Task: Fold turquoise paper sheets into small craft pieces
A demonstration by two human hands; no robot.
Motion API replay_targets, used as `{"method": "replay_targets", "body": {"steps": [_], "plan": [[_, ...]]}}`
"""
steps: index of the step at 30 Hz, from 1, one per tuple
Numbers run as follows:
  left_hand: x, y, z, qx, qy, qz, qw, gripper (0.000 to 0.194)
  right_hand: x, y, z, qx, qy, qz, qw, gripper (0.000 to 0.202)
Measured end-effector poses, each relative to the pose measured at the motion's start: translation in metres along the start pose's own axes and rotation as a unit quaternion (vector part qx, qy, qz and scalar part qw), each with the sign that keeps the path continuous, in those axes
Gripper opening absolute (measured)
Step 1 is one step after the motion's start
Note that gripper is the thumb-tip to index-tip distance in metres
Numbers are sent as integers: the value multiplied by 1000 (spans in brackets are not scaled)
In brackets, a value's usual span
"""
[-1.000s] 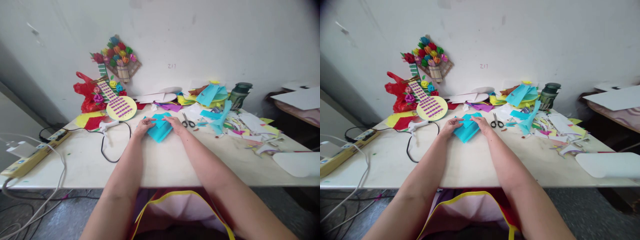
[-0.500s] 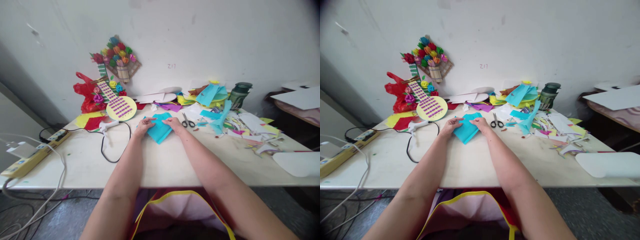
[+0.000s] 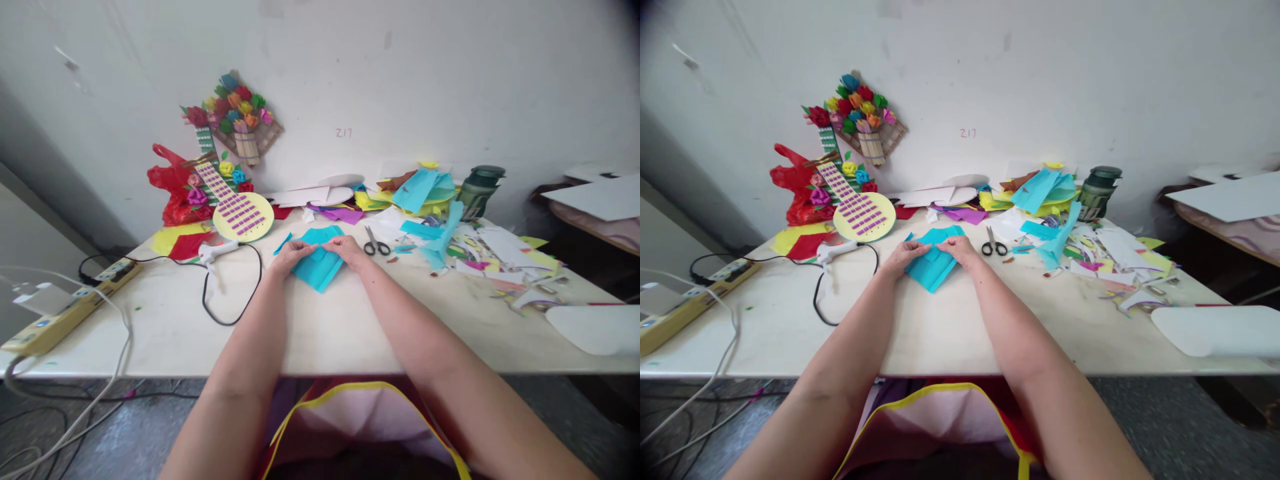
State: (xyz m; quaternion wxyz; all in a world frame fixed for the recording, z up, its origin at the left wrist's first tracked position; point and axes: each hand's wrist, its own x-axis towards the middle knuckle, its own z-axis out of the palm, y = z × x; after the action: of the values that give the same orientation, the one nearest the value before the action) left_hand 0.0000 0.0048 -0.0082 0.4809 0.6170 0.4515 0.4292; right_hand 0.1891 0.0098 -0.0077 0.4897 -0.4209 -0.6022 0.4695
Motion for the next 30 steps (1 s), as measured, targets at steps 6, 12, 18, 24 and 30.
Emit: {"method": "replay_targets", "body": {"steps": [6,12,18,24,30], "plan": [[1,-2,0,20,-10,39,999,34,-2,-4,2,6,-21,10,1000,36],[0,1,1,-18,-35,21,999,30,-2,-5,5,-31,-28,-22,999,33],[-3,5,1,-37,-34,-4,999,29,-2,-5,5,-53,-30,-27,998,33],[-5,6,1,-13,-32,-2,999,37,-1,-5,5,-58,-32,-21,998,33],[-4,6,1,17,-21,9,1000,39,-2,-5,5,-53,-22,-20,998,34]]}}
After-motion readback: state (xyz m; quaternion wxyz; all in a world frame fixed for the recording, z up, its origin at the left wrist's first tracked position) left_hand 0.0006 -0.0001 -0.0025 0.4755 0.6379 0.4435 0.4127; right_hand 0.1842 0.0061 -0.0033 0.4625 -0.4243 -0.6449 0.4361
